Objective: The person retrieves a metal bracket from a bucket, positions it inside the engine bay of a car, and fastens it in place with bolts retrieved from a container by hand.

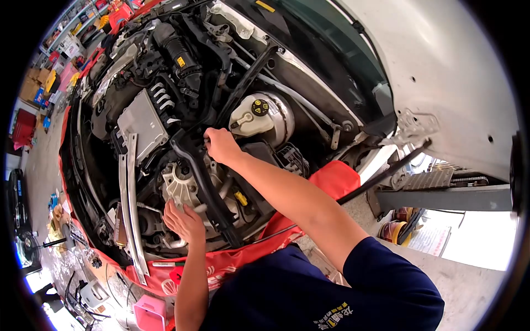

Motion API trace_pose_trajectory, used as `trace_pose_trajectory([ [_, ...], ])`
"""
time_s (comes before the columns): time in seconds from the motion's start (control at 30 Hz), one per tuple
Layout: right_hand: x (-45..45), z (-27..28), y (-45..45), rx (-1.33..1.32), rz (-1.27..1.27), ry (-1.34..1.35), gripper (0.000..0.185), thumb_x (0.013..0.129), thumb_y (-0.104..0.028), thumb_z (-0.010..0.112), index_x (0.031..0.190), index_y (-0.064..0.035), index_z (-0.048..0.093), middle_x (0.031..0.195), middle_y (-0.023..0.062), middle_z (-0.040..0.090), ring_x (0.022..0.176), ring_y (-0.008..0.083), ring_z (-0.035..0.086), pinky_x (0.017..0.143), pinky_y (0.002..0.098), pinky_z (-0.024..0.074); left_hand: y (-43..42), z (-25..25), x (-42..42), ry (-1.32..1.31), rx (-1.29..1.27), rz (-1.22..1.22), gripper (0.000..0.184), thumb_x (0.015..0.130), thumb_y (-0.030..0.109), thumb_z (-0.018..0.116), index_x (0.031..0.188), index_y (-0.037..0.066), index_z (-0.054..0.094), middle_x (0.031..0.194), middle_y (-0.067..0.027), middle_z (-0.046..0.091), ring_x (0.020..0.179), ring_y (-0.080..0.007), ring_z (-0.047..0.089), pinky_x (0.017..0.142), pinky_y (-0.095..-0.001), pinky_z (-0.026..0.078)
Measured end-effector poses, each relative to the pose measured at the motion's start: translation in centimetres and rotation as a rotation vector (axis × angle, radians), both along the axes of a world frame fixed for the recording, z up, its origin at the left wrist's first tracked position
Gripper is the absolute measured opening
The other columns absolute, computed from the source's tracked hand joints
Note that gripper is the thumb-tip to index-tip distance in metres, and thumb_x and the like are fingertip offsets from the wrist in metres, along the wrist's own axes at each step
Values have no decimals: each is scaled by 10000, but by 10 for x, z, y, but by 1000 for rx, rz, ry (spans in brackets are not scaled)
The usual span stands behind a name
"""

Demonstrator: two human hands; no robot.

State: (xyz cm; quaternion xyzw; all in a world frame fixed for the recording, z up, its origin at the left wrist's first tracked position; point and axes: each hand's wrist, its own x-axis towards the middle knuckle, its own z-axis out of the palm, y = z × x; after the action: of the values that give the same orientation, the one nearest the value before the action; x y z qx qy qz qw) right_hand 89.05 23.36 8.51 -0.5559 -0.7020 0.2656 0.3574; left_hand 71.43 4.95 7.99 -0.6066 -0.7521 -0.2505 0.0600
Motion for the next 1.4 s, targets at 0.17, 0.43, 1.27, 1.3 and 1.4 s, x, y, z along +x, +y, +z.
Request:
trace_pose_trajectory([
  [0.17, -4, 6, 9, -201, 110, -137, 211, 713, -23, 648, 916, 11, 604, 832, 216, 655, 840, 403, 631, 743, 471, 510, 6, 3, 4, 25, -41, 58, 397, 897, 146, 503, 1259, -11, 458, 1241, -178, 509, 1169, -367, 445, 1010, -472, 310],
  [0.43, -6, 0, 24, -321, 127, -276, 211, 680, 23, 632, 890, 46, 628, 893, 266, 645, 888, 421, 630, 780, 470, 528, 7, 3, 1, -6, -50, 41, 416, 861, 119, 504, 1248, -25, 454, 1233, -210, 499, 1161, -391, 441, 1034, -485, 298],
  [1.27, -15, 10, 20, -468, 161, -512, 240, 775, -133, 702, 967, 7, 670, 1066, 226, 638, 996, 381, 624, 839, 445, 523, 6, 10, 2, -27, -34, 32, 393, 839, 103, 516, 1209, -27, 487, 1229, -198, 511, 1170, -368, 449, 1044, -472, 302],
  [1.3, -16, 13, 19, -472, 179, -510, 240, 768, -113, 697, 969, 14, 658, 1072, 230, 630, 1013, 383, 618, 842, 456, 519, 6, 10, 2, -39, -29, 36, 400, 839, 104, 522, 1214, -27, 482, 1231, -198, 508, 1171, -370, 446, 1046, -473, 298],
  [1.4, -18, 20, 19, -512, 191, -554, 226, 758, -97, 692, 951, 18, 662, 1061, 234, 634, 999, 380, 625, 839, 463, 518, 10, 16, 5, -90, -25, 61, 403, 852, 100, 541, 1229, -23, 468, 1236, -199, 502, 1176, -379, 438, 1049, -477, 284],
])
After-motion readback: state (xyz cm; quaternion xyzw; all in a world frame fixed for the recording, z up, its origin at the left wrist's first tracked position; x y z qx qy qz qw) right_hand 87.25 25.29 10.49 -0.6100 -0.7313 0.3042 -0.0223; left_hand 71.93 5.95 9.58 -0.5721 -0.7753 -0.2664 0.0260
